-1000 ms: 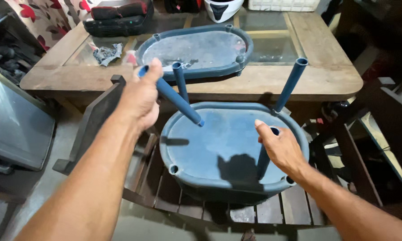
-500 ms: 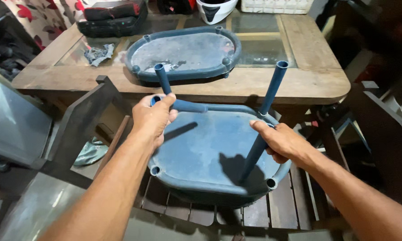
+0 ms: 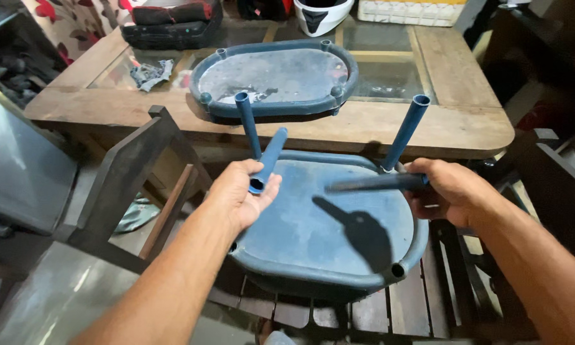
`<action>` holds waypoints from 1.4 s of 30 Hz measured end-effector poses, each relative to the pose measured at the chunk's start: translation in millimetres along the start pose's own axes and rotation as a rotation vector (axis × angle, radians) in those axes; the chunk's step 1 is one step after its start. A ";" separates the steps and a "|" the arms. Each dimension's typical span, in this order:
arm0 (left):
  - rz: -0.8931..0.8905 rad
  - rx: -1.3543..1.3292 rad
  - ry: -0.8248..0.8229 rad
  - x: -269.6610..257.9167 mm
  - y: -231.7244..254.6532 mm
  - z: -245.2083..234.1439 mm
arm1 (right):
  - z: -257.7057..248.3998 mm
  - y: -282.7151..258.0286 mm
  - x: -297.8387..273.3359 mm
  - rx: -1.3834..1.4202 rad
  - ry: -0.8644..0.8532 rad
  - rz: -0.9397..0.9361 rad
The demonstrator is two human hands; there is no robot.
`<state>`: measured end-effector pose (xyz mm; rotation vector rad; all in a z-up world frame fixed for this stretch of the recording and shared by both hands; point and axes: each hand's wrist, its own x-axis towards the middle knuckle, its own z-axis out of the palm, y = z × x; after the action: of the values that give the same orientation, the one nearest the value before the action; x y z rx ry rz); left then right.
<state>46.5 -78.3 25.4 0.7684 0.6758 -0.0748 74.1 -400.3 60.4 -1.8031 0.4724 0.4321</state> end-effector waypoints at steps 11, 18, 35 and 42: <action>-0.044 0.393 -0.268 65.8 -1.1 17.7 | 66.9 -17.8 -2.1 0.493 -0.126 0.058; -0.060 0.473 -0.318 87.4 9.4 30.3 | 132.5 -30.1 8.9 0.651 -0.203 0.123; 0.108 0.739 -0.331 144.1 45.8 56.9 | 182.6 -47.4 104.5 0.580 -0.347 -0.025; 0.077 0.760 -0.246 154.1 60.8 67.2 | 177.8 -60.2 144.5 0.582 -0.320 -0.081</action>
<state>222.2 -51.6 7.1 1.4853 0.3694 -0.3636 219.4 -228.1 -13.0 -1.1610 0.2616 0.4595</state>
